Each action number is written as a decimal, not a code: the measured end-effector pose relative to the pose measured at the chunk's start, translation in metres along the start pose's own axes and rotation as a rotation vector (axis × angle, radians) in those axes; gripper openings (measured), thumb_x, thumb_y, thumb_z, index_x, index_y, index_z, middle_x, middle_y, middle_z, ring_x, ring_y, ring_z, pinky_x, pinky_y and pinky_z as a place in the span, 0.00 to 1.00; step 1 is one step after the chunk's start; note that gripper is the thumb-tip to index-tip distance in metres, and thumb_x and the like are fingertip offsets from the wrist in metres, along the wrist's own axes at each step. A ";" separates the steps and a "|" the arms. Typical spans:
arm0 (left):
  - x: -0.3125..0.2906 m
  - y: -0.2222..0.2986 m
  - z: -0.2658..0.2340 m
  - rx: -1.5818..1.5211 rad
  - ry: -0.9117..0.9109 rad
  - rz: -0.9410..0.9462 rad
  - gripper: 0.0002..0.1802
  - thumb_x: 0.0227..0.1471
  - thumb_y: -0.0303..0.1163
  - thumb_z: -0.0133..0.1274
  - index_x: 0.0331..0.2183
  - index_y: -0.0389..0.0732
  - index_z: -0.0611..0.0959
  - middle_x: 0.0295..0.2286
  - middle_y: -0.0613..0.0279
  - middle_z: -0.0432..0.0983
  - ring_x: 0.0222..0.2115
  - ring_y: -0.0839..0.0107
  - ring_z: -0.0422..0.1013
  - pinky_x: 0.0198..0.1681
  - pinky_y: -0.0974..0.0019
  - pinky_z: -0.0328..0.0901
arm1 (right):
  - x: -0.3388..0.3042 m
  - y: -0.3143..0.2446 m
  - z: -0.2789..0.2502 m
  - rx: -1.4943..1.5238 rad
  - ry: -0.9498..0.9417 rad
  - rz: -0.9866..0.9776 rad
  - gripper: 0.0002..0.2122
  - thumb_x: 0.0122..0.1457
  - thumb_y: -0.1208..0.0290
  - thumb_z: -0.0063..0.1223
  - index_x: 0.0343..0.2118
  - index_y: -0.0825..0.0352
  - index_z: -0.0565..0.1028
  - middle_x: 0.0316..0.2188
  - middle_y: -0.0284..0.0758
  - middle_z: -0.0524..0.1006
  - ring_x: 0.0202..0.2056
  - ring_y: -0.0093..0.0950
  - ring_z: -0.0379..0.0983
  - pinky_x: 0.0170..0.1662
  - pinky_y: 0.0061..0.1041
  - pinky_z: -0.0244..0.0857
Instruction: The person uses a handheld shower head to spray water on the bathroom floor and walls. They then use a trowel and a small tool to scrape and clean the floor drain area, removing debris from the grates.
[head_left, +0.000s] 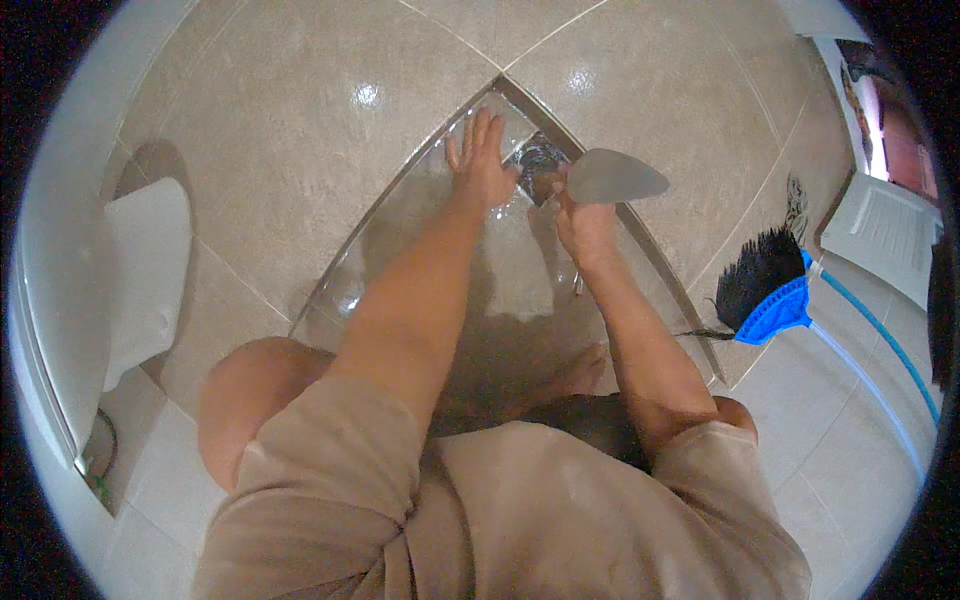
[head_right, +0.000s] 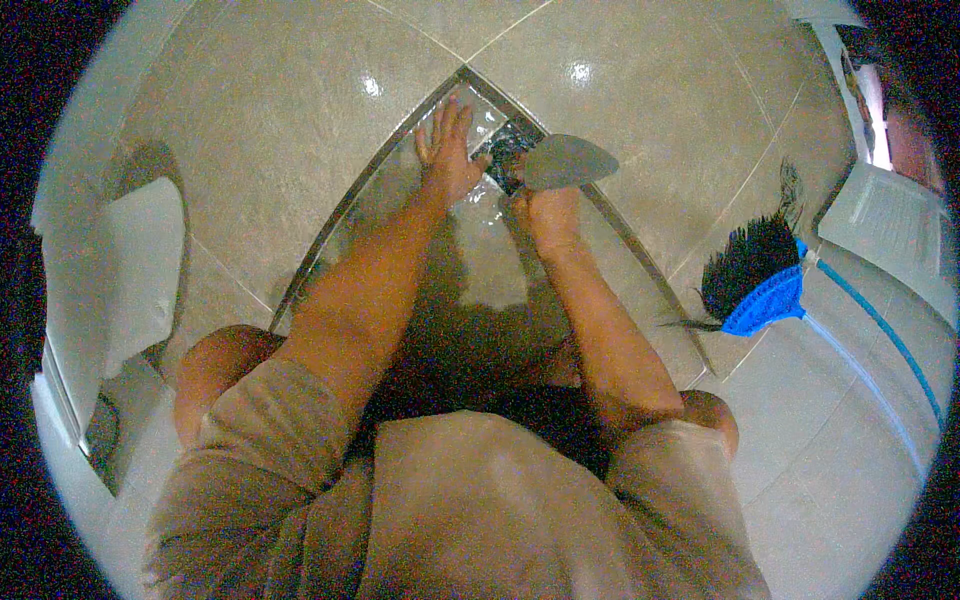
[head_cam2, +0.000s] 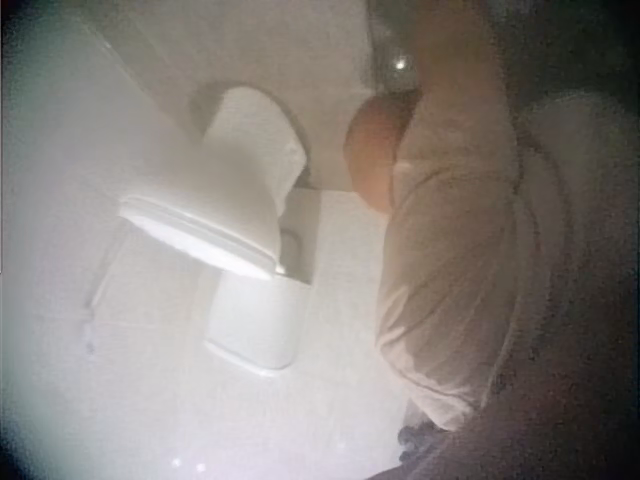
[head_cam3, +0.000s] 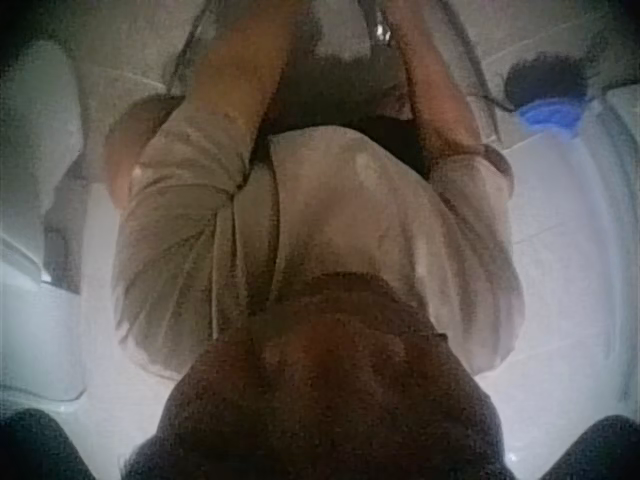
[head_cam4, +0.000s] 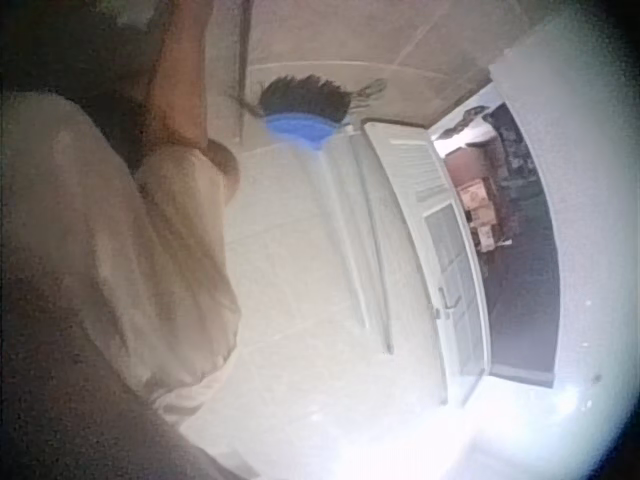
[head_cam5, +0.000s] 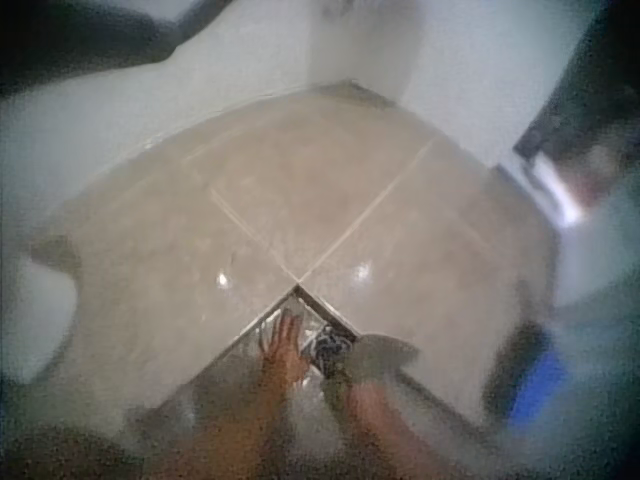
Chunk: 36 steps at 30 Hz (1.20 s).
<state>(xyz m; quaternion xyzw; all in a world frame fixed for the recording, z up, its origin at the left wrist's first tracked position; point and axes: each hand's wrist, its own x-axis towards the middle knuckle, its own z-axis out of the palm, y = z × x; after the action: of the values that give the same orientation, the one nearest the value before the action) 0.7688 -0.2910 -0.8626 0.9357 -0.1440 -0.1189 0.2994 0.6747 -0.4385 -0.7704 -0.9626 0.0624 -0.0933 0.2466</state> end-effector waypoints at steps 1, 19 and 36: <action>0.000 0.000 0.001 0.011 -0.045 -0.021 0.52 0.47 0.41 0.68 0.68 0.46 0.60 0.71 0.56 0.45 0.72 0.56 0.38 0.72 0.36 0.29 | 0.000 0.001 -0.002 0.016 -0.040 0.032 0.09 0.61 0.73 0.59 0.43 0.67 0.80 0.40 0.44 0.80 0.43 0.46 0.77 0.48 0.41 0.69; -0.028 0.004 0.014 0.142 0.097 0.148 0.50 0.46 0.54 0.67 0.67 0.56 0.66 0.71 0.52 0.43 0.73 0.52 0.35 0.70 0.32 0.29 | -0.041 0.152 -0.092 -0.217 0.430 0.764 0.22 0.64 0.55 0.54 0.44 0.75 0.77 0.39 0.53 0.80 0.41 0.50 0.77 0.46 0.44 0.68; -0.011 0.046 0.008 0.181 -0.023 -0.175 0.60 0.45 0.58 0.66 0.71 0.47 0.56 0.73 0.55 0.34 0.73 0.57 0.28 0.69 0.28 0.26 | -0.046 0.145 -0.085 -0.284 0.335 0.844 0.23 0.61 0.51 0.54 0.44 0.70 0.76 0.38 0.50 0.81 0.41 0.50 0.78 0.46 0.46 0.68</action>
<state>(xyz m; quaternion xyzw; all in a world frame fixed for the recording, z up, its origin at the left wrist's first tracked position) 0.7468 -0.3269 -0.8397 0.9665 -0.0753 -0.1416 0.2004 0.6013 -0.5967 -0.7746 -0.8489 0.4993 -0.1296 0.1156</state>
